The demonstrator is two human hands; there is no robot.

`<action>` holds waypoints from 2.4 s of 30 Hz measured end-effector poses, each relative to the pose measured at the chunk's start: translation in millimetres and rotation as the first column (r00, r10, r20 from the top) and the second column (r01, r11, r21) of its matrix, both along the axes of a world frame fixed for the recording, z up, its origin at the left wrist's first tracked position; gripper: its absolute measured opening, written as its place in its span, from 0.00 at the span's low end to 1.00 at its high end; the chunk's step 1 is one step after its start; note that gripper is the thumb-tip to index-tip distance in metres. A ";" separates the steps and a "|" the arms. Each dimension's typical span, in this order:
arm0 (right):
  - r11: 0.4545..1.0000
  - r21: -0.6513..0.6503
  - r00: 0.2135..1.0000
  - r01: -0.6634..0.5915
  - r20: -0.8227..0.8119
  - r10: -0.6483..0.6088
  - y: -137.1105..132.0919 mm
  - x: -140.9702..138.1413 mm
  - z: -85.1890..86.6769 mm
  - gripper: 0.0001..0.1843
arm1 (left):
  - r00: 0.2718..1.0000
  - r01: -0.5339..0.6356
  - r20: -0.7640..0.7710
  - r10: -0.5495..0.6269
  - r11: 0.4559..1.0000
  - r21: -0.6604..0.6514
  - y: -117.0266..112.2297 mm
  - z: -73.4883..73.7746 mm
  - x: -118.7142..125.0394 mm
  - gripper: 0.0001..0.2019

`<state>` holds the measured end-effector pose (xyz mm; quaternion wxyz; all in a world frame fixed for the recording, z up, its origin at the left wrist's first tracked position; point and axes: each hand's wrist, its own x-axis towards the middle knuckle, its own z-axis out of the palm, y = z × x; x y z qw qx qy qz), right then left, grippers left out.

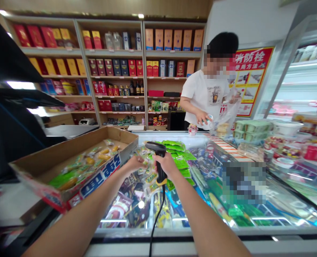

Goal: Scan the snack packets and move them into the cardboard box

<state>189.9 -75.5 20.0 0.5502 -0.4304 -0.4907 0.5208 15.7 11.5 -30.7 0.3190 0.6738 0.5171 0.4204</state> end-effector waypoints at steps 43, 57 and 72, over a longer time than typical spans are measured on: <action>0.981 0.046 0.968 -0.189 0.175 0.178 -9.0 9.8 12.8 0.13 | 0.978 -0.190 -0.039 0.207 0.947 0.259 -25.8 28.1 3.5 0.22; 0.964 -0.086 0.967 -0.253 0.011 0.255 -1.3 -62.3 60.3 0.07 | 0.555 -0.284 -0.697 0.454 0.891 0.354 -69.0 176.1 -76.0 0.18; 0.991 -0.064 0.991 -0.116 -0.075 0.111 6.8 -57.8 54.6 0.07 | 0.667 -0.081 -0.680 0.303 0.938 0.338 -61.8 137.6 -65.1 0.14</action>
